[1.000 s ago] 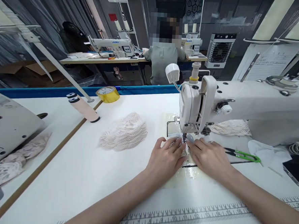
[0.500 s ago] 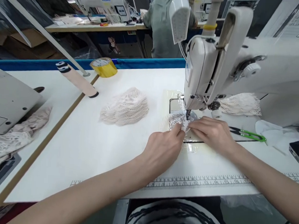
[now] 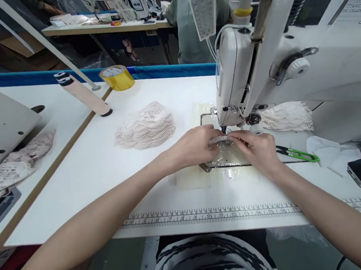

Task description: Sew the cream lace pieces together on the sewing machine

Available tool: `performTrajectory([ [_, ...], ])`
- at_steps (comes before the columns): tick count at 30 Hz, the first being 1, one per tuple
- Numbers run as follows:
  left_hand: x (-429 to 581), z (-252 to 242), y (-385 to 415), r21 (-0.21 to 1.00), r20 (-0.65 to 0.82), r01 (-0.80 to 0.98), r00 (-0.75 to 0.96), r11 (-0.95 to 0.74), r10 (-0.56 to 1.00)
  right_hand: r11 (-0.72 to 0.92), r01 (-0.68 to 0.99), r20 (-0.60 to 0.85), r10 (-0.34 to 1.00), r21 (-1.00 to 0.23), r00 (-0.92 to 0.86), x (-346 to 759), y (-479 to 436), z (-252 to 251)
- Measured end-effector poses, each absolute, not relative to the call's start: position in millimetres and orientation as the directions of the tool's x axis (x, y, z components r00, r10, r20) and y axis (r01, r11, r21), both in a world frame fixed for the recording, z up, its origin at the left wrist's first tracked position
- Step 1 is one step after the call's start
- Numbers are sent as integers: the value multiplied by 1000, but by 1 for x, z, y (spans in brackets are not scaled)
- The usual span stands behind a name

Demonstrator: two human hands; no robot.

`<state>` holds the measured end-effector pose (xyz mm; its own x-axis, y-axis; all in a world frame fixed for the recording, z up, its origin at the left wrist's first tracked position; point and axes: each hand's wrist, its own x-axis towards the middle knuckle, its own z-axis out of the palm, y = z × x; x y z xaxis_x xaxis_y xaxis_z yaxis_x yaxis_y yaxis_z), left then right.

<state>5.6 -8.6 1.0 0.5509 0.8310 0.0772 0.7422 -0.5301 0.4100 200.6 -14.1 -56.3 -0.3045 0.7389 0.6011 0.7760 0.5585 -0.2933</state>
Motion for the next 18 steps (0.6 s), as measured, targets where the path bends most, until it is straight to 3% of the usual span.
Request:
performTrajectory([
  [4,8,-10,-3,549,75,701,501,-455,862,536,811,619,726,-235,-300,200,-14,-55],
  [8,3,-13,3,709,12,586,547,-393,837,543,801,590,742,-251,-318,200,-15,-55],
  [11,-2,-14,5,724,-5,559,589,-403,808,567,776,562,750,-275,-349,201,-17,-54],
  [14,-5,-20,0,554,100,587,657,-590,747,624,736,527,731,-261,-433,203,-21,-52],
  [18,-5,-31,-19,119,337,653,682,-748,649,715,694,570,608,-89,-553,202,-27,-48],
])
